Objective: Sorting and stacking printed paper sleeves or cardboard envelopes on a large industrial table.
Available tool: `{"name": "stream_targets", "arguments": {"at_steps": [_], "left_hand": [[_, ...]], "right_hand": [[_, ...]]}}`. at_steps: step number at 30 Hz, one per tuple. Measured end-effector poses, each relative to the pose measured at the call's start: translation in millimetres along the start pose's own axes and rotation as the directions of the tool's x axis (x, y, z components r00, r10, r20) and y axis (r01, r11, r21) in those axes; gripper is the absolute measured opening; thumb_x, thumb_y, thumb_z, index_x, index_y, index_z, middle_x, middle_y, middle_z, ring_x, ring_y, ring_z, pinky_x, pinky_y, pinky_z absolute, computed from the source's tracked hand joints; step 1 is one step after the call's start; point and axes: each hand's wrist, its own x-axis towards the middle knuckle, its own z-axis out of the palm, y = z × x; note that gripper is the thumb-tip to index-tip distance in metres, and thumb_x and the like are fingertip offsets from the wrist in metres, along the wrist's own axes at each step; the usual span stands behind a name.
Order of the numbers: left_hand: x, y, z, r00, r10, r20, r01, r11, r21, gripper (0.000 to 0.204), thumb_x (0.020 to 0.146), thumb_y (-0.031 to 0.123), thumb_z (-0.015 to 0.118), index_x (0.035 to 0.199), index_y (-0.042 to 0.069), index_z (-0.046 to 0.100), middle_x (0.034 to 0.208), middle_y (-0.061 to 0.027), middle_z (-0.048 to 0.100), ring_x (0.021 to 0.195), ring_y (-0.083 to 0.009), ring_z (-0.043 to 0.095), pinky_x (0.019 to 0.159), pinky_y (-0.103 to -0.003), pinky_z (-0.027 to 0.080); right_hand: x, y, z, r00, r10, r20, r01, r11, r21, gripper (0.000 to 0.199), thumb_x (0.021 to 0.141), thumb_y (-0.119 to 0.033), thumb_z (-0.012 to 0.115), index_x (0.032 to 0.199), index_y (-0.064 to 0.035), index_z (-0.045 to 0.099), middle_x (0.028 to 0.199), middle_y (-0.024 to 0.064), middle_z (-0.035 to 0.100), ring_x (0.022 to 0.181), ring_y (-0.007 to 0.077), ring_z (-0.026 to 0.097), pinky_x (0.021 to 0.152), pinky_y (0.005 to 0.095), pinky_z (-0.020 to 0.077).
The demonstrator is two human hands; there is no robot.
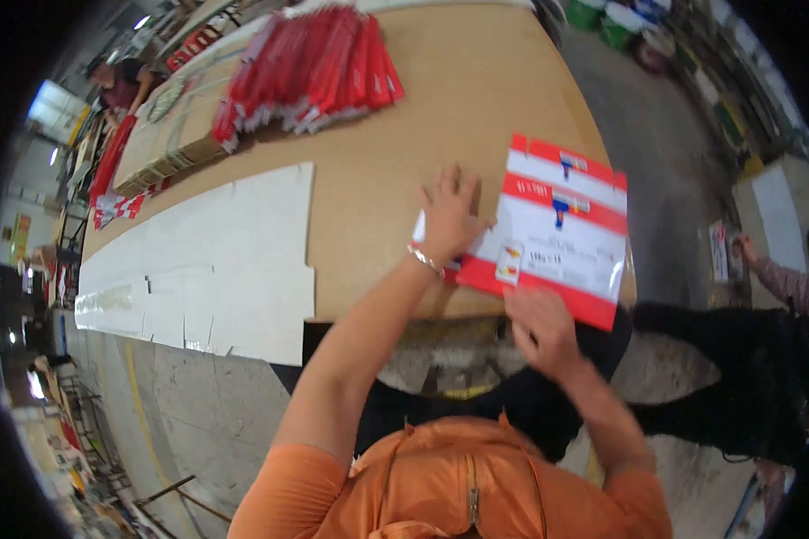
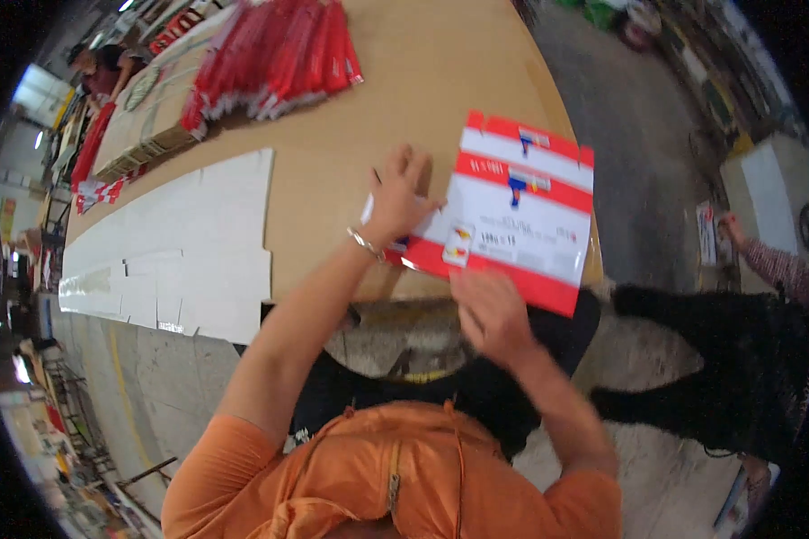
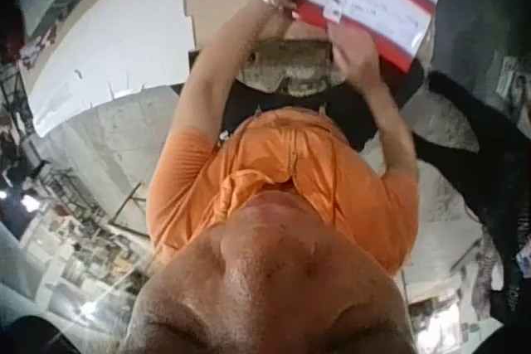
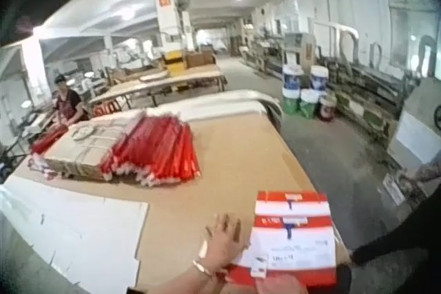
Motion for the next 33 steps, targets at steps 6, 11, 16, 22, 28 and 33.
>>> {"name": "stream_targets", "arguments": {"at_steps": [6, 11, 16, 22, 28, 33], "left_hand": [[-105, 26, -22, 0.942, -0.021, 0.334, 0.302, 0.479, -0.824, 0.064, 0.087, 0.026, 0.069, 0.138, -0.001, 0.042, 0.137, -0.0241, 0.049, 0.128, -0.0343, 0.047, 0.107, -0.038, 0.037], [-173, 17, -74, 0.966, 0.093, 0.242, 0.12, 0.667, -0.735, 0.073, 0.088, 0.023, 0.069, 0.146, 0.0, 0.032, 0.147, -0.0225, 0.038, 0.136, -0.0354, 0.038, 0.111, -0.039, 0.033], [-214, -78, -149, 0.972, -0.207, -0.116, 0.18, 0.962, -0.203, 0.068, 0.077, 0.015, 0.076, 0.136, 0.003, 0.045, 0.146, -0.0208, 0.04, 0.133, -0.0392, 0.04, 0.109, -0.045, 0.033], [-263, -114, -158, 0.948, -0.319, 0.016, 0.309, 0.929, 0.204, 0.088, 0.072, 0.031, 0.078, 0.142, -0.001, 0.035, 0.151, -0.0238, 0.03, 0.143, -0.0435, 0.022, 0.115, -0.058, 0.013], [-262, -117, -148, 0.936, -0.353, -0.007, 0.348, 0.918, 0.191, 0.078, 0.067, 0.01, 0.069, 0.139, -0.001, 0.04, 0.151, -0.0224, 0.033, 0.143, -0.0427, 0.023, 0.115, -0.059, 0.013], [-268, -112, -170, 0.932, -0.268, -0.244, 0.284, 0.958, 0.033, 0.048, 0.069, -0.003, 0.059, 0.116, -0.001, 0.06, 0.125, -0.0187, 0.06, 0.122, -0.038, 0.055, 0.107, -0.054, 0.037]], "right_hand": [[-70, -53, 21, 0.703, 0.593, 0.392, -0.45, -0.056, 0.891, 0.053, 0.095, -0.023, 0.059, 0.14, -0.0045, 0.039, 0.137, 0.0126, 0.051, 0.119, 0.0263, 0.054, 0.099, 0.0429, 0.0439], [-28, -4, -6, 0.478, 0.879, -0.006, -0.367, 0.205, 0.907, 0.042, 0.094, -0.007, 0.052, 0.135, -0.0032, 0.043, 0.122, 0.0091, 0.057, 0.108, 0.0166, 0.056, 0.091, 0.0335, 0.0481], [56, 149, -118, 0.704, 0.704, 0.097, -0.683, 0.632, 0.365, 0.038, 0.09, -0.008, 0.064, 0.126, 0.002, 0.055, 0.105, 0.0074, 0.069, 0.091, 0.0103, 0.063, 0.08, 0.0274, 0.0519], [287, 316, -90, 0.797, 0.6, -0.062, -0.603, 0.795, -0.061, 0.044, 0.08, -0.02, 0.074, 0.121, -0.0063, 0.066, 0.101, 0.0122, 0.07, 0.089, 0.0171, 0.065, 0.081, 0.0314, 0.0515], [496, 285, 78, 0.928, 0.368, -0.056, -0.365, 0.93, 0.047, 0.038, 0.083, -0.03, 0.069, 0.119, -0.0194, 0.068, 0.095, 0.0162, 0.071, 0.087, 0.0259, 0.069, 0.08, 0.0397, 0.0524], [469, 196, 97, 0.958, 0.245, -0.151, -0.248, 0.969, -0.003, 0.052, 0.088, -0.027, 0.062, 0.135, -0.0072, 0.049, 0.119, 0.0212, 0.062, 0.108, 0.0372, 0.061, 0.09, 0.046, 0.0482]]}}
